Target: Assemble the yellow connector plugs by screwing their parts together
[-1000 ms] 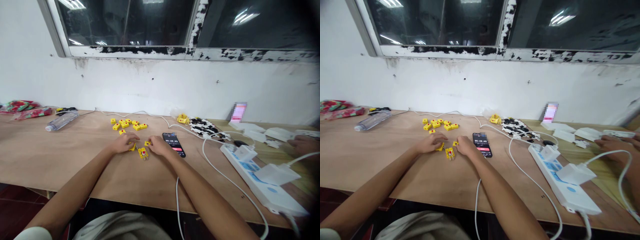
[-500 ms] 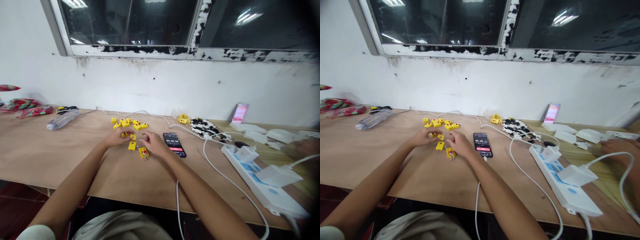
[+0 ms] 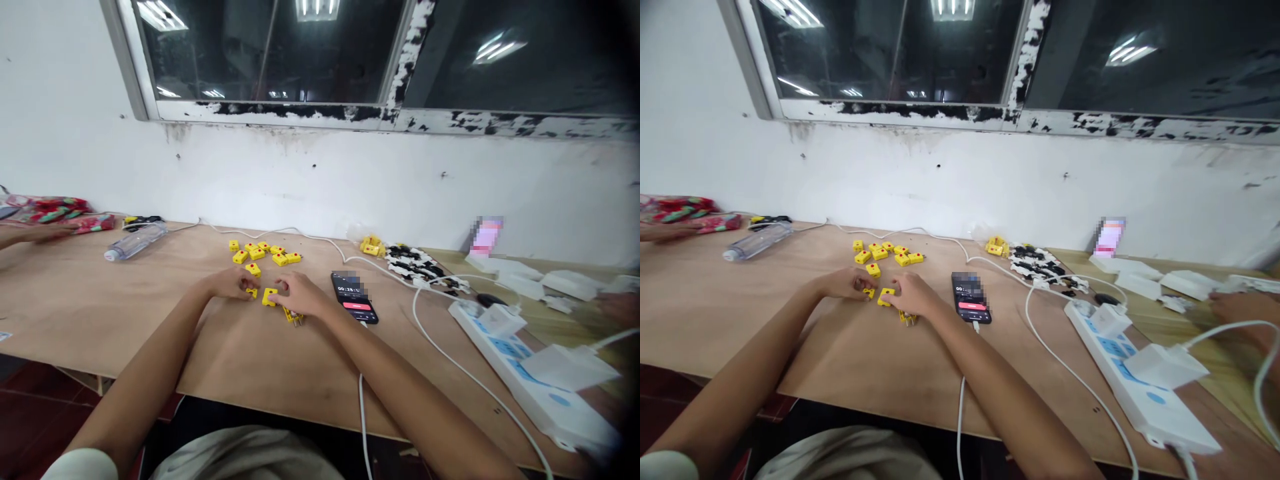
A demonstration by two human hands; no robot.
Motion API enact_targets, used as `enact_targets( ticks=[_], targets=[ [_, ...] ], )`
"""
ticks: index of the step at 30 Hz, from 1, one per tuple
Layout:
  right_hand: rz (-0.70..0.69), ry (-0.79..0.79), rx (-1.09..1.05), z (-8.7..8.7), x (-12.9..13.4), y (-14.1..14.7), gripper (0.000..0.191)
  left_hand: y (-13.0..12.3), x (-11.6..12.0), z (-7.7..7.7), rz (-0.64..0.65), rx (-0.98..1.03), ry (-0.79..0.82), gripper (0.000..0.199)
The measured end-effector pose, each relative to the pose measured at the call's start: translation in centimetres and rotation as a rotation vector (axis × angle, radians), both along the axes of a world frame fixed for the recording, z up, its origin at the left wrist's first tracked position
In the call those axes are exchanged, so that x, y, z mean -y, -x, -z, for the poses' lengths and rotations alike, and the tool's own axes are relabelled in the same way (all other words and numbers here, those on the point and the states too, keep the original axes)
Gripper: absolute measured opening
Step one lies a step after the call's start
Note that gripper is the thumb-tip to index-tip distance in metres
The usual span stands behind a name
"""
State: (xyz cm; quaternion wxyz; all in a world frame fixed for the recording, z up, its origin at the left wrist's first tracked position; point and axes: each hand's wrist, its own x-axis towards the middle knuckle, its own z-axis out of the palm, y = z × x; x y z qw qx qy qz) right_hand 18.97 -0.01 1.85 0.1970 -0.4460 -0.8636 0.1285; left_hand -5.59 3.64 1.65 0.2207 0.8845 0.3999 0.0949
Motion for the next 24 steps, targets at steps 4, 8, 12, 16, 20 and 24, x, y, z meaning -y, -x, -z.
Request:
enact_targets(
  ticks=[4,8,12,16,20,24],
  targets=[
    [-0.041,0.127,0.186,-0.8,-0.8,1.9,0.056,0.2,0.0,-0.1,-0.015,-0.003,-0.019,0.027],
    [-0.048,0.167,0.16,-0.5,-1.5,2.5,0.041,0.6,-0.1,-0.2,-0.028,0.011,-0.004,0.027],
    [-0.08,0.173,0.061,-0.4,-2.4,1.8,0.032,0.7,-0.1,-0.5,0.002,0.021,0.008,0.025],
    [-0.088,0.164,-0.017,-1.3,-3.3,1.0,0.032,0.7,-0.2,-0.3,-0.012,0.026,0.005,0.033],
    [-0.059,0.175,-0.025,-1.8,-3.6,1.0,0.038,0.6,-0.4,0.3,-0.026,0.041,0.007,0.027],
    [-0.067,0.181,0.007,-1.3,-3.4,2.0,0.037,0.1,-0.7,0.9,-0.034,0.043,-0.007,0.025]
  ],
)
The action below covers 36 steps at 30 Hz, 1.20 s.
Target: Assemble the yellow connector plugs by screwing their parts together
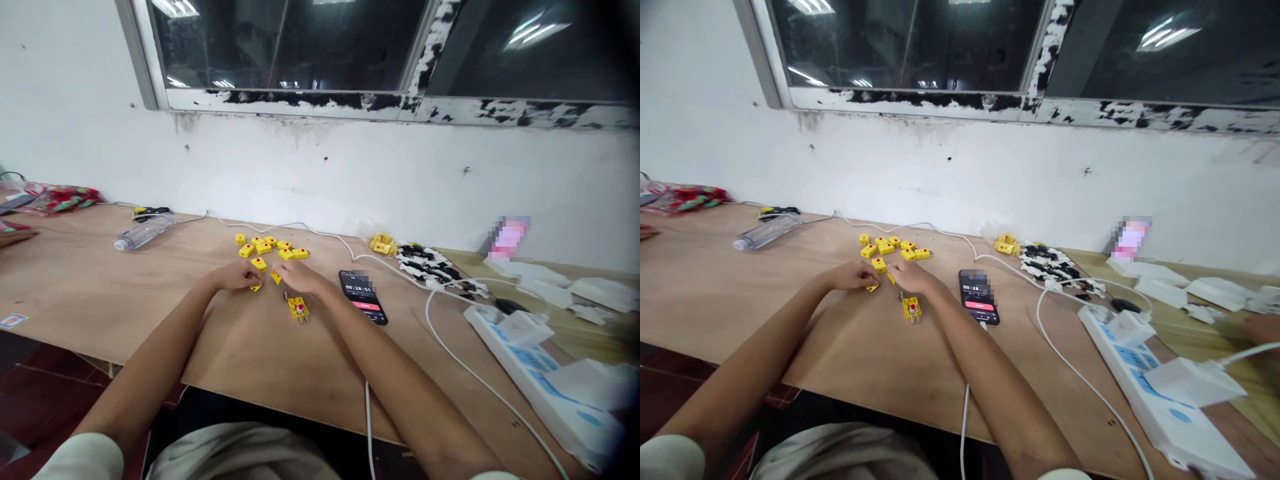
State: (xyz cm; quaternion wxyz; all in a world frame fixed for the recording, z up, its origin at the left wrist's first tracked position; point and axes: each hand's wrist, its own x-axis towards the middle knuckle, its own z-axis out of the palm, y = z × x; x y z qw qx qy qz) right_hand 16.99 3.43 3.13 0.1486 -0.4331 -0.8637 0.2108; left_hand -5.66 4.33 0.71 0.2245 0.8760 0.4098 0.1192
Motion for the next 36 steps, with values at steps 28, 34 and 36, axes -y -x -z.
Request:
enact_targets(
  ticks=[28,34,36],
  targets=[
    [-0.036,0.137,0.413,0.2,-1.7,-2.1,0.014,-2.7,1.4,0.0,0.182,0.029,-0.069,0.049],
    [-0.091,0.168,0.448,-0.4,-0.9,-1.3,0.015,-2.4,1.4,-0.4,0.116,-0.022,-0.06,0.053],
    [-0.098,0.177,0.443,-0.6,-0.6,-1.1,0.015,-1.9,1.5,-1.0,0.057,-0.034,-0.081,0.05]
  ],
)
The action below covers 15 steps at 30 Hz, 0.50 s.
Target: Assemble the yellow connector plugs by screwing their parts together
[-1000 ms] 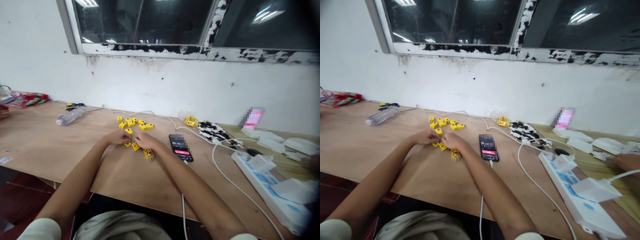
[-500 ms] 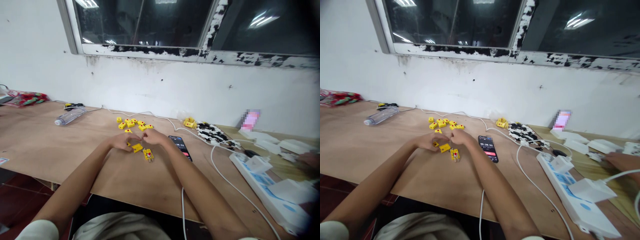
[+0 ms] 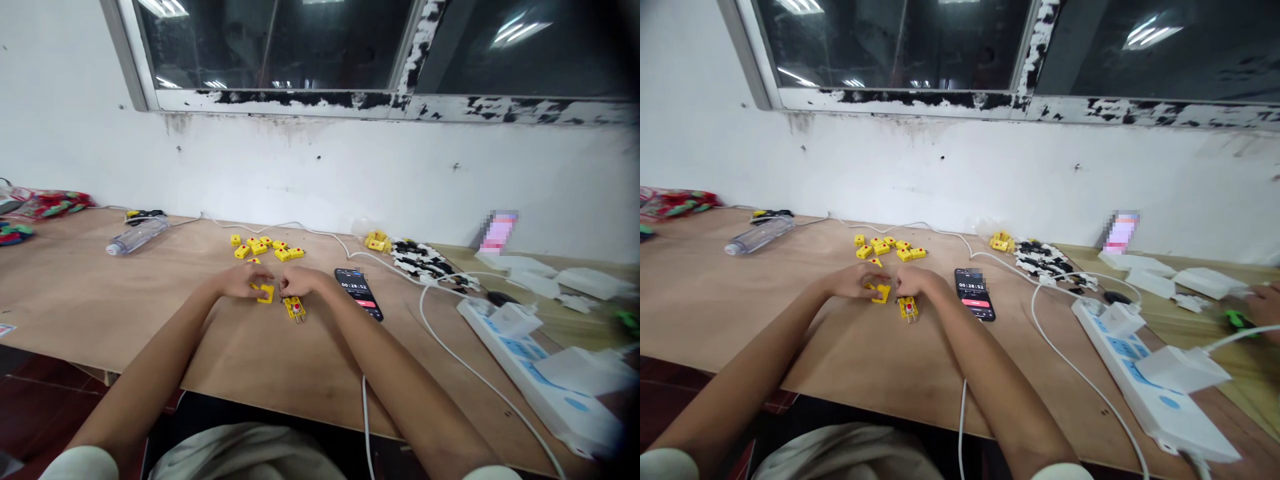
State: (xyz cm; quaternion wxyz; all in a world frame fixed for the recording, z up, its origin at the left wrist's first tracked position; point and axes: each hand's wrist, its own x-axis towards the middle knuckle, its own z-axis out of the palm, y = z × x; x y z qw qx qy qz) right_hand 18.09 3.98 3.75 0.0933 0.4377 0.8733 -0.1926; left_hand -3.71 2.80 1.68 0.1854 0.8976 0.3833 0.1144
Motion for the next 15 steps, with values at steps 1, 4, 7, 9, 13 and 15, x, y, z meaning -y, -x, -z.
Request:
enact_targets(
  ticks=[1,4,7,9,13,15],
  targets=[
    [0.003,-0.001,-0.004,-0.1,0.1,0.0,0.014,0.4,0.0,-0.3,-0.044,-0.002,-0.013,0.048],
    [0.023,-0.023,-0.021,-0.3,0.2,-0.1,0.013,1.5,0.1,-1.0,-0.115,-0.032,0.002,0.042],
    [0.034,-0.033,-0.064,-0.8,0.1,-0.5,0.008,2.2,0.0,-1.1,-0.125,-0.096,0.097,0.044],
    [0.049,-0.046,-0.117,-1.4,0.1,-0.8,0.009,2.2,-0.1,-1.0,-0.143,-0.113,0.174,0.045],
    [0.108,-0.108,-0.276,-2.5,0.9,-1.9,0.026,1.9,-0.2,-0.8,-0.149,-0.1,0.246,0.031],
    [0.134,-0.129,-0.358,-2.5,1.7,-2.9,0.033,1.7,-0.2,-0.8,-0.146,-0.101,0.255,0.031]
  ],
)
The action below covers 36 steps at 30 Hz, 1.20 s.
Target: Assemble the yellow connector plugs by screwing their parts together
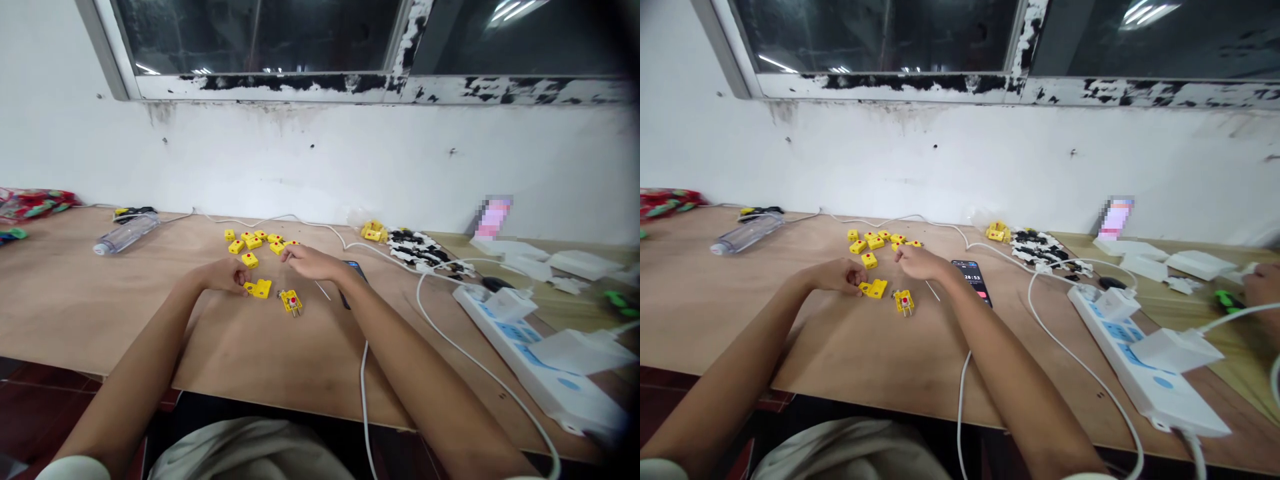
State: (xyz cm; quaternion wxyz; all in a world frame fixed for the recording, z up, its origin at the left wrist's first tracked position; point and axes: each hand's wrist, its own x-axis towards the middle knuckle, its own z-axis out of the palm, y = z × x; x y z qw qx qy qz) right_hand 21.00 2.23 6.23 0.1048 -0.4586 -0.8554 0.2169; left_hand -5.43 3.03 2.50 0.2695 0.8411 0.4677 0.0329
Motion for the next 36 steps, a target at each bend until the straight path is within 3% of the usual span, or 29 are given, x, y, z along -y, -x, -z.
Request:
enact_targets(
  ticks=[6,10,13,16,20,28,36],
  targets=[
    [0.166,-0.056,-0.404,2.9,2.5,-3.6,0.031,-0.4,0.0,-0.1,0.018,-0.01,0.002,0.043],
    [0.192,-0.073,-0.502,4.3,3.2,-4.5,0.025,-0.6,0.3,-0.2,0.044,0.024,-0.058,0.053],
    [0.139,-0.059,-0.423,4.4,3.8,-4.3,0.023,-1.2,0.7,-0.2,0.102,0.063,-0.196,0.053],
    [-0.022,-0.072,-0.259,4.4,4.7,-4.0,0.021,-2.1,1.1,0.0,0.169,0.074,-0.232,0.055],
    [-0.198,-0.055,-0.139,4.6,5.1,-4.0,0.042,-2.8,1.3,0.4,0.173,0.053,-0.183,0.052],
    [-0.175,-0.029,-0.074,4.7,5.1,-3.8,0.031,-2.7,1.2,0.5,0.123,0.055,-0.146,0.055],
    [-0.182,0.026,-0.053,4.4,5.3,-3.9,0.025,-3.0,1.1,0.8,0.213,0.079,-0.223,0.057]
  ],
)
